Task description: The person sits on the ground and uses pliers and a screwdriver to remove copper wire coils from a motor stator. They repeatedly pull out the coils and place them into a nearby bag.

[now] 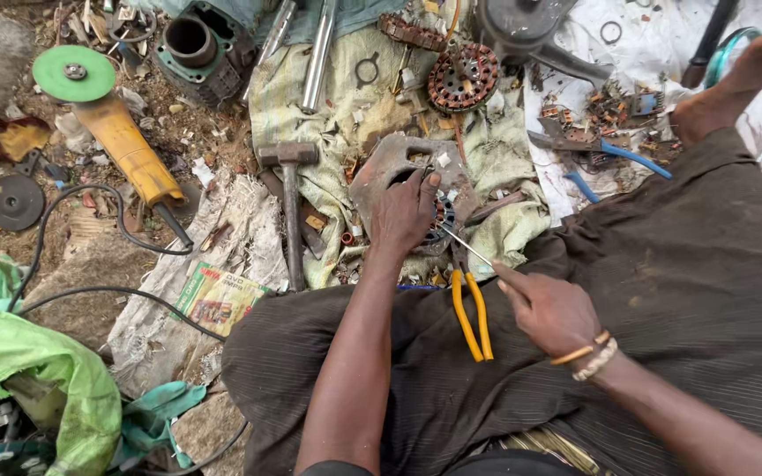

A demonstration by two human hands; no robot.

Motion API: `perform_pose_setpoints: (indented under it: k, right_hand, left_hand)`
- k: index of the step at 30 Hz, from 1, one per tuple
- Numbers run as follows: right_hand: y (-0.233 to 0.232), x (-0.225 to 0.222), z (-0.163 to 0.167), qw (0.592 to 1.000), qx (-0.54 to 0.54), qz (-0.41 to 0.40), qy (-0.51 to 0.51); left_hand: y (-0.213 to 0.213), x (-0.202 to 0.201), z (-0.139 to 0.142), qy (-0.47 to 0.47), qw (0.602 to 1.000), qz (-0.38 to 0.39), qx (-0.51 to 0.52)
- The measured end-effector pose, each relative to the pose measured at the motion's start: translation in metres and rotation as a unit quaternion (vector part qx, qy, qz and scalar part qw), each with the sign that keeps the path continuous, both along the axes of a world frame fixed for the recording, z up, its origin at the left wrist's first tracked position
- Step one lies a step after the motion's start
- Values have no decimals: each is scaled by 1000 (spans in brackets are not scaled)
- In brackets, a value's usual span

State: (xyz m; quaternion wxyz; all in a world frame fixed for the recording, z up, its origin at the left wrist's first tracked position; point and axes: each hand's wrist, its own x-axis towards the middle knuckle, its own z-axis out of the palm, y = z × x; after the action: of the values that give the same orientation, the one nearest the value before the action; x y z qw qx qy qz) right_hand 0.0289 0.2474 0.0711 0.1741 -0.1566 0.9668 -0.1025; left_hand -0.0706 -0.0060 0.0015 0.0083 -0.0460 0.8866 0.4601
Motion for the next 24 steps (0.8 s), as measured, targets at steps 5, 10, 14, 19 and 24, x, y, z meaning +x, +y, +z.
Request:
perform_pose_setpoints:
  k: [5,10,14,19,24]
  right_hand:
    - [-17,-29,46,981,147,122,-23]
    - [-61,-111,89,919,278,206,-186]
    - [-100,-174,88,901,282,255,-209]
    - [-77,-138,100,920,315,142,-184]
    - [-17,-19,19,996,-80,-27,17]
  left_hand:
    - [10,11,-10,37,999,31,-18]
    - [8,15,-34,76,997,22,-17]
    - [7,17,-39,76,997,12,-14]
    - [4,6,-19,47,999,22,-11]
    - [2,-9,-9,-99,995,27,11]
